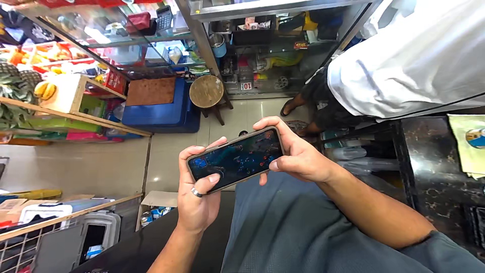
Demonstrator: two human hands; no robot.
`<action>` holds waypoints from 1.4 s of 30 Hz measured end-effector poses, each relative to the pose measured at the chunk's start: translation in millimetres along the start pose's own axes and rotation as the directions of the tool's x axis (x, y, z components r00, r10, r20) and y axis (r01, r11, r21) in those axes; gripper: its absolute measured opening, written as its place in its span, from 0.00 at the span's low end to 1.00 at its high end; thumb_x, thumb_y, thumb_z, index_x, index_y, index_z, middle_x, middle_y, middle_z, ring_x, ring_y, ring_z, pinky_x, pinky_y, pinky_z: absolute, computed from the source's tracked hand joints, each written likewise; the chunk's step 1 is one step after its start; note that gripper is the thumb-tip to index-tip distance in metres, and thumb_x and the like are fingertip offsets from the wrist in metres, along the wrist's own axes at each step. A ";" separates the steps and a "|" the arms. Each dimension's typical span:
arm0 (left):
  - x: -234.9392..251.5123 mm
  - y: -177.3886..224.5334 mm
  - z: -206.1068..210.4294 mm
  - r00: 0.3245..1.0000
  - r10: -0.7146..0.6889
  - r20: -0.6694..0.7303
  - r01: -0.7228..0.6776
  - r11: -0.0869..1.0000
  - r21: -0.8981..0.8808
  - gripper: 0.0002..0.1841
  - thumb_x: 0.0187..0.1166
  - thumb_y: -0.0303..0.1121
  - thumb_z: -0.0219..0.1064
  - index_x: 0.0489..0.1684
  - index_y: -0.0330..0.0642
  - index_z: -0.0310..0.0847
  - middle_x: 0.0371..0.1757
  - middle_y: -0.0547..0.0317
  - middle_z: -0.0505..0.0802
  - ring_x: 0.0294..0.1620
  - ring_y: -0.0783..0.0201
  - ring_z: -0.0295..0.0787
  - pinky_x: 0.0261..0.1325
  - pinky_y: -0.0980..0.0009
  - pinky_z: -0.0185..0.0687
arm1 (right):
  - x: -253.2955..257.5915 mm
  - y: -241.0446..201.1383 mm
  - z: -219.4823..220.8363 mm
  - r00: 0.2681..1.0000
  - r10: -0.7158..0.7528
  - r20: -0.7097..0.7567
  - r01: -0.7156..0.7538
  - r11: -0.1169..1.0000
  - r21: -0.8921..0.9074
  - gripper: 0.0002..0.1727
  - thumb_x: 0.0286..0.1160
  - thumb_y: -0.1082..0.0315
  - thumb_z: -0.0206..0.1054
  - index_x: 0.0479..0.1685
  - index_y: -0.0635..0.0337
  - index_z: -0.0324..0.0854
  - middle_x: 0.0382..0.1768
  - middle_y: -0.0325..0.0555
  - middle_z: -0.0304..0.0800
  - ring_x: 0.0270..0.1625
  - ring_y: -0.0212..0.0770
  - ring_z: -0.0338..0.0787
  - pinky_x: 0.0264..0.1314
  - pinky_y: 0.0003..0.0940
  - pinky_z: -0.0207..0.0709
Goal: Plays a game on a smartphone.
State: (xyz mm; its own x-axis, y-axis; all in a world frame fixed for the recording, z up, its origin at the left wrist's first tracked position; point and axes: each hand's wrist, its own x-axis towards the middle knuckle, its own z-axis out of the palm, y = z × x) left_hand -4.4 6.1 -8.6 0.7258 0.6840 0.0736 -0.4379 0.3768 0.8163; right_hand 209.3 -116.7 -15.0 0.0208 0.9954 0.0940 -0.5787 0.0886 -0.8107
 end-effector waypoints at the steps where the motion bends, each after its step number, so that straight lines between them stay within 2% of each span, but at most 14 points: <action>1: 0.4 0.4 -1.0 1.000 -0.010 0.007 0.010 1.000 -0.026 0.26 0.72 0.21 0.60 0.70 0.56 0.71 0.76 0.43 0.83 0.73 0.45 0.83 0.68 0.47 0.83 | 0.2 -0.5 -0.2 1.000 0.002 0.000 -0.001 1.000 0.001 0.39 0.67 0.85 0.53 0.81 0.43 0.59 0.65 0.57 0.81 0.56 0.53 0.92 0.44 0.46 0.93; 11: 0.7 0.4 -2.3 1.000 -0.012 0.012 0.013 0.998 -0.059 0.26 0.69 0.22 0.57 0.69 0.56 0.73 0.76 0.43 0.82 0.74 0.44 0.82 0.67 0.45 0.83 | 1.6 0.6 0.3 1.000 -0.009 -0.005 0.009 1.000 0.005 0.38 0.67 0.85 0.53 0.80 0.44 0.59 0.63 0.57 0.82 0.54 0.53 0.93 0.42 0.45 0.93; 15: 0.9 0.7 0.9 1.000 -0.011 -0.019 0.011 1.000 -0.012 0.24 0.73 0.22 0.57 0.69 0.55 0.71 0.75 0.42 0.83 0.72 0.44 0.84 0.64 0.46 0.85 | 0.5 0.8 1.5 0.999 0.005 -0.033 -0.006 1.000 -0.020 0.38 0.68 0.84 0.58 0.80 0.42 0.59 0.63 0.56 0.82 0.54 0.52 0.93 0.42 0.44 0.93; 17: 0.5 0.2 1.6 1.000 -0.005 -0.026 0.005 1.000 0.027 0.24 0.75 0.22 0.59 0.69 0.55 0.69 0.75 0.42 0.83 0.73 0.44 0.84 0.64 0.46 0.86 | -0.2 1.3 1.9 0.999 0.009 -0.041 -0.010 0.999 -0.034 0.38 0.69 0.84 0.61 0.79 0.41 0.60 0.62 0.56 0.83 0.50 0.51 0.94 0.41 0.42 0.93; 20: 0.7 -0.3 -0.3 1.000 -0.012 -0.017 0.012 1.000 -0.017 0.25 0.73 0.22 0.59 0.69 0.56 0.71 0.75 0.42 0.83 0.72 0.43 0.84 0.65 0.46 0.85 | 0.1 0.8 3.9 0.998 0.012 -0.063 -0.017 0.997 -0.073 0.37 0.71 0.83 0.64 0.78 0.41 0.61 0.61 0.55 0.84 0.46 0.50 0.94 0.39 0.40 0.94; 22: 0.8 -0.2 -0.7 1.000 -0.009 -0.006 0.009 1.000 -0.028 0.25 0.72 0.22 0.58 0.69 0.56 0.72 0.75 0.42 0.83 0.72 0.44 0.84 0.65 0.47 0.85 | 1.3 1.2 4.9 0.996 0.006 -0.090 -0.013 0.996 -0.086 0.35 0.73 0.83 0.61 0.77 0.42 0.62 0.60 0.55 0.85 0.45 0.49 0.95 0.37 0.40 0.93; 26: 0.6 0.1 -0.1 1.000 -0.012 -0.011 0.012 0.999 -0.031 0.25 0.73 0.22 0.57 0.69 0.55 0.72 0.74 0.41 0.83 0.73 0.43 0.83 0.65 0.46 0.85 | 2.1 2.6 2.8 0.997 0.013 -0.081 -0.012 1.000 0.020 0.32 0.76 0.83 0.47 0.79 0.44 0.62 0.61 0.58 0.83 0.51 0.52 0.93 0.39 0.45 0.93; 31: -0.3 0.5 -2.9 0.999 -0.002 0.034 0.003 1.000 -0.020 0.28 0.72 0.22 0.63 0.72 0.56 0.68 0.77 0.42 0.82 0.74 0.43 0.82 0.68 0.46 0.83 | 0.3 2.5 -0.5 1.000 -0.008 0.006 0.007 0.998 0.057 0.36 0.70 0.82 0.50 0.81 0.43 0.59 0.65 0.57 0.81 0.56 0.53 0.92 0.44 0.47 0.92; 34: -0.1 0.2 -2.1 1.000 -0.003 0.020 0.002 0.999 0.046 0.31 0.68 0.19 0.67 0.72 0.56 0.65 0.77 0.44 0.82 0.73 0.44 0.84 0.65 0.46 0.86 | -0.4 1.8 0.5 1.000 -0.009 -0.002 0.009 1.000 0.013 0.38 0.66 0.83 0.53 0.80 0.42 0.58 0.65 0.56 0.82 0.55 0.53 0.92 0.43 0.46 0.93; 36: -0.3 -0.5 -1.8 1.000 0.003 0.012 -0.004 0.997 0.081 0.33 0.67 0.19 0.71 0.72 0.56 0.65 0.77 0.45 0.82 0.71 0.45 0.85 0.63 0.48 0.88 | -0.5 1.1 1.0 1.000 -0.001 -0.016 0.001 1.000 -0.002 0.38 0.67 0.83 0.55 0.80 0.42 0.58 0.65 0.56 0.81 0.55 0.53 0.93 0.43 0.46 0.93; 39: -1.0 -0.8 -1.4 1.000 0.010 0.008 -0.011 0.994 0.107 0.35 0.65 0.19 0.74 0.72 0.56 0.64 0.77 0.45 0.82 0.71 0.46 0.86 0.62 0.50 0.89 | 0.6 1.0 3.6 0.998 0.002 -0.058 -0.004 1.000 -0.030 0.33 0.75 0.82 0.57 0.78 0.43 0.61 0.62 0.56 0.83 0.51 0.52 0.94 0.41 0.43 0.93; 42: -1.4 -1.2 -1.1 1.000 0.008 -0.001 -0.008 0.994 0.109 0.35 0.65 0.18 0.74 0.71 0.55 0.64 0.78 0.44 0.81 0.71 0.45 0.85 0.63 0.50 0.89 | 2.1 2.9 3.6 0.997 0.007 -0.080 -0.007 1.000 0.006 0.30 0.78 0.82 0.51 0.78 0.44 0.63 0.60 0.57 0.84 0.49 0.52 0.94 0.39 0.43 0.93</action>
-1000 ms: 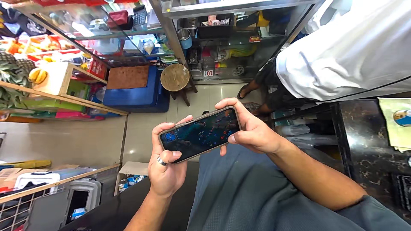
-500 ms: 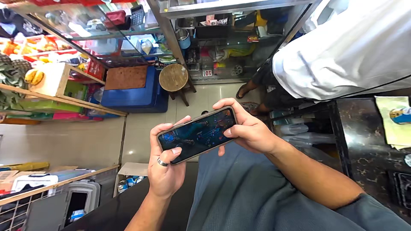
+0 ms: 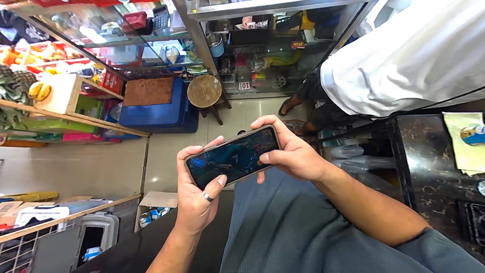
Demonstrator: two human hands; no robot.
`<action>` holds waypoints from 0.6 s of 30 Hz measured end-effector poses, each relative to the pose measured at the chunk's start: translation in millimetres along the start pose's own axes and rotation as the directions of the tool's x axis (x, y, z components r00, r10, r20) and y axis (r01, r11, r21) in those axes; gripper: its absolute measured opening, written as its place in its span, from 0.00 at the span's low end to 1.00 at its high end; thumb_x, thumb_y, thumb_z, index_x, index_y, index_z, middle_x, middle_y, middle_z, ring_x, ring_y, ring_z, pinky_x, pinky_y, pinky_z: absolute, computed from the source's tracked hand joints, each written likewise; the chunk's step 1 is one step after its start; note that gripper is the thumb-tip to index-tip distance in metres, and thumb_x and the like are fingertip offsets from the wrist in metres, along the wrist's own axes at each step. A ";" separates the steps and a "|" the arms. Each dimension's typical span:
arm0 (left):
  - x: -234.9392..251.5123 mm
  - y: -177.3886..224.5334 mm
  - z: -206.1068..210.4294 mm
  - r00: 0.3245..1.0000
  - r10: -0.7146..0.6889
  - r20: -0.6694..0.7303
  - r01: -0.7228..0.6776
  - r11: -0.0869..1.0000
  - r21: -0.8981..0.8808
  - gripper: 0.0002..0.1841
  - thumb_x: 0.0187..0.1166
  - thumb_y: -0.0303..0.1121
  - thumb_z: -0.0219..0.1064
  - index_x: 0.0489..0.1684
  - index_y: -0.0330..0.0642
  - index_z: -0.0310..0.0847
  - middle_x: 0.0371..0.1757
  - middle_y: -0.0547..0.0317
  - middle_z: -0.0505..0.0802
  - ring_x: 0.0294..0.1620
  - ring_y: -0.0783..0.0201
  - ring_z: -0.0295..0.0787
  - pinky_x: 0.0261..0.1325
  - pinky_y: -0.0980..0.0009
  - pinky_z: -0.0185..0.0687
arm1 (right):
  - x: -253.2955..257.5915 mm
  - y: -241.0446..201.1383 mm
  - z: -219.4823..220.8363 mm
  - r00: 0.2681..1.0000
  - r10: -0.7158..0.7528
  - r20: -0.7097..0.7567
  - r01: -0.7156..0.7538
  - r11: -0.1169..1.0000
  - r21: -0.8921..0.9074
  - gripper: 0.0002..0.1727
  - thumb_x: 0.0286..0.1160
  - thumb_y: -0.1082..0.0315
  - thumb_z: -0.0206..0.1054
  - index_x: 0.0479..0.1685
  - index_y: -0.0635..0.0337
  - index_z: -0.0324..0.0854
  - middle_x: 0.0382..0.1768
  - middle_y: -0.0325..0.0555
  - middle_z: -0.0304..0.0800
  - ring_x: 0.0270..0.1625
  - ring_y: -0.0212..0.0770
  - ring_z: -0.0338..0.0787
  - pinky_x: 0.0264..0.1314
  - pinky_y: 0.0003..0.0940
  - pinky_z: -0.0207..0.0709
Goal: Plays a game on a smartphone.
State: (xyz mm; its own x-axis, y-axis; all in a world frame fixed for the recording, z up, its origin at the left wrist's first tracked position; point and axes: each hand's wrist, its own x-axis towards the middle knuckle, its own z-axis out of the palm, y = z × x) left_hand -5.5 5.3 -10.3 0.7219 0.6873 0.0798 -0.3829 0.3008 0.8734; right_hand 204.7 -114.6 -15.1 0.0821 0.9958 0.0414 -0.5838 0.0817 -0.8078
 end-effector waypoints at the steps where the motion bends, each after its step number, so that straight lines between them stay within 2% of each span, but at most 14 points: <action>1: 0.1 -0.1 -0.3 1.000 -0.001 0.003 0.001 1.000 -0.011 0.35 0.65 0.19 0.74 0.72 0.55 0.64 0.78 0.44 0.81 0.72 0.45 0.85 0.63 0.49 0.89 | -0.2 0.2 -1.4 1.000 0.000 0.021 -0.001 1.000 0.025 0.30 0.77 0.81 0.49 0.78 0.44 0.62 0.61 0.58 0.83 0.50 0.52 0.93 0.40 0.44 0.92; 6: 0.9 1.1 -5.3 0.998 0.002 0.063 0.004 0.995 -0.103 0.31 0.69 0.25 0.71 0.73 0.57 0.67 0.79 0.44 0.80 0.73 0.45 0.83 0.66 0.47 0.86 | -0.7 -3.2 -3.6 0.993 -0.010 0.119 0.008 1.000 0.017 0.38 0.67 0.81 0.55 0.82 0.42 0.58 0.66 0.57 0.80 0.58 0.54 0.91 0.46 0.48 0.93; 9: 1.8 1.8 -7.6 0.996 -0.007 0.084 0.018 0.991 -0.129 0.30 0.70 0.24 0.68 0.73 0.59 0.68 0.80 0.45 0.79 0.73 0.45 0.83 0.67 0.47 0.84 | 0.1 -2.3 -3.7 0.992 -0.019 0.123 0.019 1.000 0.008 0.39 0.68 0.86 0.50 0.82 0.43 0.57 0.66 0.57 0.81 0.58 0.54 0.92 0.46 0.49 0.93; 18: 2.8 3.5 -8.6 0.995 -0.016 0.103 0.032 0.987 -0.156 0.29 0.69 0.22 0.61 0.72 0.58 0.69 0.80 0.45 0.78 0.75 0.44 0.81 0.68 0.46 0.83 | 1.1 -1.1 -4.8 0.992 -0.014 0.129 0.009 0.999 0.037 0.38 0.70 0.83 0.53 0.82 0.41 0.57 0.65 0.56 0.81 0.58 0.53 0.91 0.47 0.48 0.93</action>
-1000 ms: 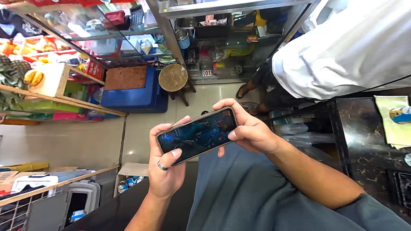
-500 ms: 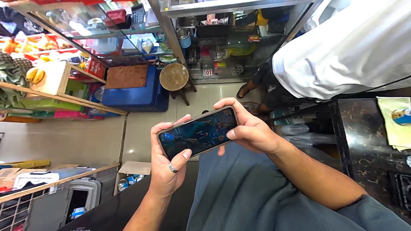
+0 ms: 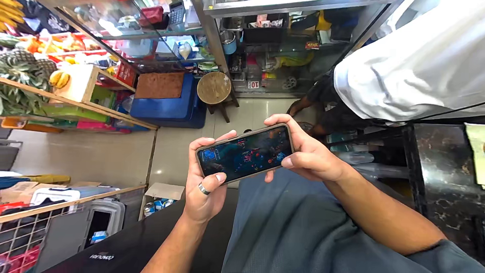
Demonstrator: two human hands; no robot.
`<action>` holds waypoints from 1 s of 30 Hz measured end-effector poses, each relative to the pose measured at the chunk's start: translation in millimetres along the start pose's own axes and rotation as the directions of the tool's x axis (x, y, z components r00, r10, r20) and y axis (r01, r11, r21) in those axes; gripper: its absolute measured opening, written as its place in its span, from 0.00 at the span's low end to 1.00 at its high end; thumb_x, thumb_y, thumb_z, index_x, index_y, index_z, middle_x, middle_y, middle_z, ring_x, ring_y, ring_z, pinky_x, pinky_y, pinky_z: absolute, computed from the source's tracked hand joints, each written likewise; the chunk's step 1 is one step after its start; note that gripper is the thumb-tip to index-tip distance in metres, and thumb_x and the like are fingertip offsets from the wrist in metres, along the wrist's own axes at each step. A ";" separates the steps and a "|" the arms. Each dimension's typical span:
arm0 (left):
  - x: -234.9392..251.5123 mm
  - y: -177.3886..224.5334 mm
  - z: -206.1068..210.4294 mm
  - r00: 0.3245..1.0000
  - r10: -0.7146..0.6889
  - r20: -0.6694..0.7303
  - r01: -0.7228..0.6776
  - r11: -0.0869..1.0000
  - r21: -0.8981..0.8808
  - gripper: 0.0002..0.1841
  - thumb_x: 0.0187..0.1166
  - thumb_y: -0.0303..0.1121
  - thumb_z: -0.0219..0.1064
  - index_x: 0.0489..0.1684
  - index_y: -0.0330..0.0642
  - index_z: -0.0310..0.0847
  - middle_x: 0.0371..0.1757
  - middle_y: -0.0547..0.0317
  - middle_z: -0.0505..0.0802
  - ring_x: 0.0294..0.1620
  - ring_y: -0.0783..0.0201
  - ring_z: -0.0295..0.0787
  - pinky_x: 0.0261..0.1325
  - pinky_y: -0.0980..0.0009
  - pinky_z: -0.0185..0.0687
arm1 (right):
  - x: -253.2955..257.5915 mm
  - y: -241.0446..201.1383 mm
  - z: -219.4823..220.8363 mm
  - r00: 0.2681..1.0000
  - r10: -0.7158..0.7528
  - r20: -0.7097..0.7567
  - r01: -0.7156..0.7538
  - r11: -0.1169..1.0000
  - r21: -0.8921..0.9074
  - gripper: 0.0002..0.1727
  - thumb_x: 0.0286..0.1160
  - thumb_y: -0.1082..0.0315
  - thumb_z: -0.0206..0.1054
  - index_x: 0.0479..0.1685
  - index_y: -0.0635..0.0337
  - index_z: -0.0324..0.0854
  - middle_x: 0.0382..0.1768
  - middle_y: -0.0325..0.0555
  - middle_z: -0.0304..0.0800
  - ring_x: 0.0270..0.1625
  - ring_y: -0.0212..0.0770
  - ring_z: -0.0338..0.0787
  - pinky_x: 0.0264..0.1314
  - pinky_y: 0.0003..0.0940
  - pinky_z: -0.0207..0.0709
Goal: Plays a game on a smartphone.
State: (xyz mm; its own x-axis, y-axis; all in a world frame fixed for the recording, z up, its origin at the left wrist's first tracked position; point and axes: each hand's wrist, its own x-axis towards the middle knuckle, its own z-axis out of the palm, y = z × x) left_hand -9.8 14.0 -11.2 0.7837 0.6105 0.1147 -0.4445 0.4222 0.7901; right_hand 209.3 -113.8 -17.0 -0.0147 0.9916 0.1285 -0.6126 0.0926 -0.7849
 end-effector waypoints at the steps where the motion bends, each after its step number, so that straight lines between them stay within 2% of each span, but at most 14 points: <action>1: -0.3 -0.2 -0.2 1.000 -0.002 -0.004 0.002 1.000 0.006 0.29 0.69 0.22 0.62 0.72 0.58 0.69 0.80 0.45 0.78 0.74 0.44 0.81 0.66 0.46 0.84 | 0.1 0.3 -0.1 1.000 -0.001 -0.001 0.001 1.000 0.003 0.38 0.71 0.84 0.52 0.82 0.41 0.57 0.65 0.56 0.81 0.58 0.53 0.91 0.47 0.48 0.93; 7: -1.1 -1.4 1.7 1.000 0.014 -0.019 -0.014 0.999 0.035 0.30 0.69 0.19 0.62 0.72 0.58 0.68 0.80 0.46 0.79 0.73 0.44 0.83 0.64 0.45 0.86 | -1.1 -0.4 -0.1 1.000 0.007 -0.011 -0.008 1.000 -0.008 0.38 0.71 0.85 0.51 0.82 0.41 0.57 0.64 0.56 0.80 0.57 0.54 0.92 0.47 0.50 0.93; 11: -0.8 -1.6 2.4 1.000 0.017 0.009 -0.017 1.000 0.026 0.29 0.71 0.23 0.65 0.73 0.58 0.68 0.81 0.45 0.78 0.74 0.44 0.82 0.65 0.45 0.85 | -2.8 -0.9 -1.3 1.000 0.009 0.003 -0.009 1.000 -0.011 0.39 0.70 0.80 0.58 0.83 0.39 0.57 0.65 0.55 0.80 0.58 0.54 0.91 0.48 0.48 0.93; 14: -1.3 -1.9 2.6 1.000 0.025 0.013 -0.026 0.999 0.033 0.29 0.71 0.24 0.67 0.72 0.59 0.69 0.81 0.47 0.78 0.75 0.45 0.81 0.67 0.45 0.84 | -1.9 -0.2 6.3 0.995 -0.004 -0.101 -0.010 0.991 -0.133 0.36 0.73 0.81 0.64 0.78 0.39 0.61 0.61 0.53 0.84 0.46 0.49 0.94 0.39 0.41 0.94; 16: -0.9 -2.3 3.3 1.000 0.025 0.007 -0.025 0.999 0.033 0.29 0.71 0.24 0.66 0.71 0.59 0.69 0.81 0.47 0.78 0.75 0.46 0.81 0.68 0.46 0.83 | -1.4 0.5 7.6 0.992 -0.007 -0.123 -0.013 0.987 -0.161 0.36 0.72 0.82 0.65 0.78 0.39 0.61 0.61 0.53 0.84 0.45 0.49 0.94 0.38 0.40 0.94; 18: -0.3 -1.6 3.7 1.000 0.027 0.007 -0.028 0.999 0.033 0.29 0.70 0.23 0.64 0.71 0.59 0.69 0.81 0.47 0.78 0.75 0.46 0.81 0.68 0.47 0.83 | -0.8 0.1 12.2 0.985 0.008 -0.173 -0.043 0.979 -0.199 0.41 0.68 0.78 0.73 0.79 0.36 0.61 0.60 0.52 0.85 0.44 0.48 0.95 0.39 0.40 0.94; 21: -0.8 -2.9 4.7 0.999 0.036 0.011 -0.036 0.998 0.054 0.29 0.70 0.23 0.64 0.72 0.59 0.69 0.81 0.47 0.78 0.76 0.46 0.80 0.70 0.48 0.81 | 2.9 1.3 23.2 0.940 -0.015 -0.340 -0.104 0.939 -0.329 0.44 0.59 0.76 0.81 0.76 0.38 0.63 0.55 0.53 0.88 0.35 0.49 0.95 0.30 0.39 0.94; 22: -0.6 -3.3 5.4 0.999 0.037 0.008 -0.038 0.997 0.063 0.29 0.70 0.23 0.64 0.72 0.59 0.69 0.81 0.47 0.78 0.76 0.46 0.80 0.70 0.48 0.82 | 2.7 1.8 21.3 0.941 -0.006 -0.340 -0.111 0.940 -0.324 0.44 0.59 0.76 0.81 0.76 0.37 0.62 0.56 0.53 0.87 0.35 0.49 0.95 0.29 0.39 0.94; 24: -1.1 -3.1 5.1 1.000 0.029 0.006 -0.029 0.998 0.062 0.29 0.70 0.23 0.65 0.72 0.60 0.70 0.81 0.47 0.78 0.76 0.46 0.80 0.70 0.47 0.82 | 0.5 1.4 11.8 0.968 0.035 -0.247 -0.095 0.968 -0.234 0.43 0.63 0.75 0.77 0.78 0.35 0.60 0.61 0.52 0.85 0.40 0.48 0.95 0.34 0.39 0.94; 27: -0.9 -3.2 2.4 1.000 0.007 0.001 -0.007 1.000 0.012 0.29 0.71 0.23 0.63 0.72 0.59 0.70 0.81 0.46 0.78 0.75 0.44 0.80 0.66 0.45 0.84 | -2.5 -0.2 -0.3 0.996 0.060 -0.068 -0.062 0.998 -0.025 0.38 0.72 0.83 0.58 0.81 0.38 0.58 0.63 0.55 0.82 0.49 0.49 0.94 0.40 0.40 0.93; 28: -0.6 -2.9 1.7 1.000 0.003 0.002 -0.003 1.000 0.004 0.28 0.71 0.23 0.63 0.72 0.60 0.70 0.81 0.46 0.78 0.75 0.45 0.81 0.66 0.45 0.84 | -2.5 -0.7 -2.1 0.998 0.057 -0.032 -0.057 0.998 0.011 0.38 0.73 0.84 0.54 0.82 0.38 0.58 0.64 0.55 0.82 0.51 0.49 0.93 0.41 0.40 0.92; 30: -0.4 -2.0 1.1 1.000 -0.004 -0.002 0.004 1.000 -0.012 0.28 0.71 0.23 0.63 0.72 0.59 0.70 0.81 0.46 0.78 0.75 0.45 0.81 0.66 0.46 0.84 | -2.8 -0.5 -3.0 0.998 0.055 0.000 -0.055 0.998 0.036 0.39 0.73 0.83 0.55 0.83 0.37 0.56 0.65 0.54 0.81 0.54 0.49 0.92 0.43 0.40 0.92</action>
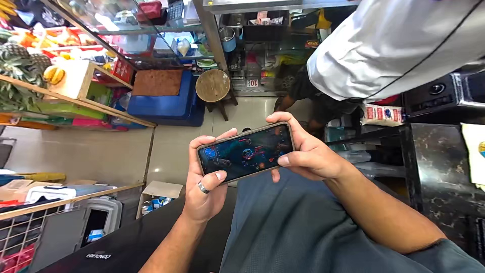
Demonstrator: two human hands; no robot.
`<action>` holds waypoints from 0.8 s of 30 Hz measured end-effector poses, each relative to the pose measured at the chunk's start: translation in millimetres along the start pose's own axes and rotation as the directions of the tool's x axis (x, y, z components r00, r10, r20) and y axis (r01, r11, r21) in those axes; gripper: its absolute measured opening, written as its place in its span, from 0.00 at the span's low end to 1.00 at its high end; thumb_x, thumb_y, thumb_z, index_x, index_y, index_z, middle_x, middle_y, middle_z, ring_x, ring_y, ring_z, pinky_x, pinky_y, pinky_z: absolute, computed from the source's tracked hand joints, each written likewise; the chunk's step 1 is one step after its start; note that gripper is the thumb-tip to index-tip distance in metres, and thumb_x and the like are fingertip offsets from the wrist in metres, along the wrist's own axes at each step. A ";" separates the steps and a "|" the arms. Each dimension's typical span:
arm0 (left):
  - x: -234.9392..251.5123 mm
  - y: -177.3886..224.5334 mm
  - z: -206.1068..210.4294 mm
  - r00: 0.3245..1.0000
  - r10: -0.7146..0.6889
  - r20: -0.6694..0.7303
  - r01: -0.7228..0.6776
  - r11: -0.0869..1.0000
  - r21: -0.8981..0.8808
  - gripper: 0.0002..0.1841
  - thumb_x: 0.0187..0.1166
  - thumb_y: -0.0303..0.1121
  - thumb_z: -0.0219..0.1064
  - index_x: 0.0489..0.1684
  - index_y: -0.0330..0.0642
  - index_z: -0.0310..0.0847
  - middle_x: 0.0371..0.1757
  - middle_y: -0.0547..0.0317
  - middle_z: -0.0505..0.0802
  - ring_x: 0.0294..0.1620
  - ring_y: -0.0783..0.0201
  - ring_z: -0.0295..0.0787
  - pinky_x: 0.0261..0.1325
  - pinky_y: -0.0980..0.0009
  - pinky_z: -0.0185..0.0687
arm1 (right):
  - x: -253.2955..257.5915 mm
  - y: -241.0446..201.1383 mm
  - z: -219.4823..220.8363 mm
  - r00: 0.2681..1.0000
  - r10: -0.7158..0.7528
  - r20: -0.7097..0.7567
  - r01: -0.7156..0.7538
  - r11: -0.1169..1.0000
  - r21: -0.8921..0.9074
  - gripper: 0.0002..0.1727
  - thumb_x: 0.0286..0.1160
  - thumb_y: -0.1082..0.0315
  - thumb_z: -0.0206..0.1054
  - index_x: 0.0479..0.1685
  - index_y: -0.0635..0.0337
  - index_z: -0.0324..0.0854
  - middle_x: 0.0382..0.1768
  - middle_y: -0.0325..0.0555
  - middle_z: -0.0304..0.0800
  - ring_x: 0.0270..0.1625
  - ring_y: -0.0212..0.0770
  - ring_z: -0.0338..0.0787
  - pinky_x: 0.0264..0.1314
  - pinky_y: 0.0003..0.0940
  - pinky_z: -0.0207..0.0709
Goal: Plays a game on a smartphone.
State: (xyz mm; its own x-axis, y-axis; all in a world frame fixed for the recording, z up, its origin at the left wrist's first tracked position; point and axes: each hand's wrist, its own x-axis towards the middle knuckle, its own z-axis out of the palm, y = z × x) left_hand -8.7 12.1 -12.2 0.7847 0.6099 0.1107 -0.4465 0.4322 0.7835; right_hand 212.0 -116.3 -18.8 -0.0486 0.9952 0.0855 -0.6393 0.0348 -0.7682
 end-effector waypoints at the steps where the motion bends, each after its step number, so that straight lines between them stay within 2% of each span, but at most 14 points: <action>1: 0.1 0.1 -0.2 1.000 -0.002 0.000 0.002 1.000 -0.003 0.28 0.70 0.23 0.63 0.72 0.59 0.70 0.81 0.46 0.78 0.74 0.45 0.81 0.67 0.46 0.84 | -0.2 0.5 0.4 1.000 -0.001 -0.001 0.001 1.000 -0.007 0.40 0.71 0.82 0.56 0.83 0.37 0.55 0.66 0.54 0.81 0.54 0.49 0.92 0.43 0.40 0.92; 4: 0.2 0.3 -0.1 1.000 0.007 0.006 -0.007 1.000 -0.004 0.28 0.70 0.23 0.62 0.72 0.58 0.70 0.81 0.45 0.78 0.75 0.45 0.81 0.68 0.46 0.83 | -0.1 1.0 1.0 1.000 -0.013 -0.003 0.013 0.999 -0.036 0.39 0.71 0.84 0.55 0.82 0.38 0.57 0.66 0.54 0.81 0.53 0.49 0.92 0.42 0.40 0.92; 6: 0.2 1.0 0.1 1.000 0.012 0.010 -0.012 1.000 -0.006 0.29 0.70 0.22 0.62 0.72 0.58 0.70 0.81 0.45 0.77 0.75 0.45 0.81 0.68 0.46 0.83 | 0.4 1.2 0.6 1.000 -0.020 0.016 0.020 0.999 -0.034 0.40 0.70 0.81 0.56 0.83 0.37 0.56 0.66 0.54 0.80 0.55 0.49 0.92 0.43 0.40 0.92; 9: 0.1 0.1 0.3 1.000 0.013 0.005 -0.013 1.000 0.008 0.29 0.70 0.22 0.63 0.72 0.59 0.70 0.81 0.46 0.78 0.75 0.45 0.81 0.67 0.46 0.83 | -0.7 1.0 2.2 1.000 -0.022 -0.014 0.022 0.998 -0.060 0.39 0.71 0.85 0.55 0.81 0.39 0.57 0.65 0.54 0.81 0.53 0.49 0.93 0.42 0.41 0.93; 11: -0.3 0.1 0.5 1.000 0.014 0.002 -0.014 1.000 0.019 0.29 0.70 0.22 0.63 0.72 0.59 0.69 0.81 0.47 0.78 0.74 0.45 0.82 0.66 0.46 0.84 | -0.9 1.5 1.3 1.000 -0.016 -0.001 0.016 0.999 -0.044 0.40 0.70 0.82 0.56 0.82 0.37 0.56 0.67 0.53 0.80 0.55 0.50 0.92 0.43 0.41 0.92; 14: -0.8 -0.4 0.4 1.000 0.019 0.008 -0.019 1.000 0.024 0.29 0.70 0.21 0.62 0.72 0.58 0.69 0.82 0.47 0.77 0.74 0.45 0.82 0.66 0.46 0.84 | -0.8 1.9 1.1 1.000 -0.027 -0.001 0.027 0.999 -0.027 0.38 0.72 0.85 0.53 0.81 0.39 0.57 0.65 0.54 0.81 0.54 0.50 0.93 0.43 0.42 0.93; 16: -0.6 -0.2 1.5 1.000 0.022 0.000 -0.022 0.999 0.036 0.29 0.70 0.21 0.62 0.72 0.59 0.69 0.81 0.47 0.78 0.73 0.46 0.83 0.65 0.46 0.85 | -1.4 1.7 0.3 1.000 -0.022 0.012 0.022 0.999 -0.028 0.39 0.71 0.81 0.57 0.83 0.37 0.55 0.66 0.53 0.80 0.55 0.50 0.92 0.44 0.42 0.92; 19: -0.9 0.4 2.0 1.000 0.026 -0.001 -0.026 0.999 0.042 0.28 0.71 0.23 0.63 0.71 0.59 0.69 0.81 0.47 0.78 0.72 0.46 0.83 0.65 0.47 0.85 | -2.4 0.5 2.3 1.000 -0.003 -0.017 0.001 0.995 -0.096 0.41 0.69 0.80 0.64 0.81 0.36 0.56 0.64 0.52 0.81 0.50 0.48 0.94 0.43 0.42 0.93; 22: -0.3 0.1 2.1 0.999 0.033 0.013 -0.034 0.998 0.050 0.27 0.71 0.24 0.65 0.71 0.59 0.70 0.81 0.48 0.78 0.73 0.47 0.83 0.66 0.48 0.84 | -1.8 0.8 1.4 1.000 -0.028 -0.003 0.028 0.997 -0.076 0.38 0.71 0.84 0.56 0.81 0.39 0.57 0.65 0.54 0.81 0.52 0.49 0.93 0.42 0.42 0.93; 24: -0.5 -0.1 1.6 0.999 0.031 0.017 -0.032 0.999 0.041 0.28 0.71 0.24 0.64 0.71 0.58 0.69 0.81 0.47 0.78 0.74 0.46 0.82 0.67 0.47 0.84 | -1.6 1.1 -0.4 0.999 -0.033 0.029 0.033 0.999 -0.033 0.38 0.73 0.85 0.54 0.81 0.40 0.56 0.65 0.54 0.81 0.55 0.50 0.92 0.45 0.43 0.93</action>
State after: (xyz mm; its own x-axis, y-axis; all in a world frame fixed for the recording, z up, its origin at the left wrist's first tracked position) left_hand -8.4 10.7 -11.3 0.7774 0.6120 0.1453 -0.4534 0.3852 0.8038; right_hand 211.7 -117.8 -20.1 -0.0498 0.9904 0.1286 -0.6151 0.0710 -0.7852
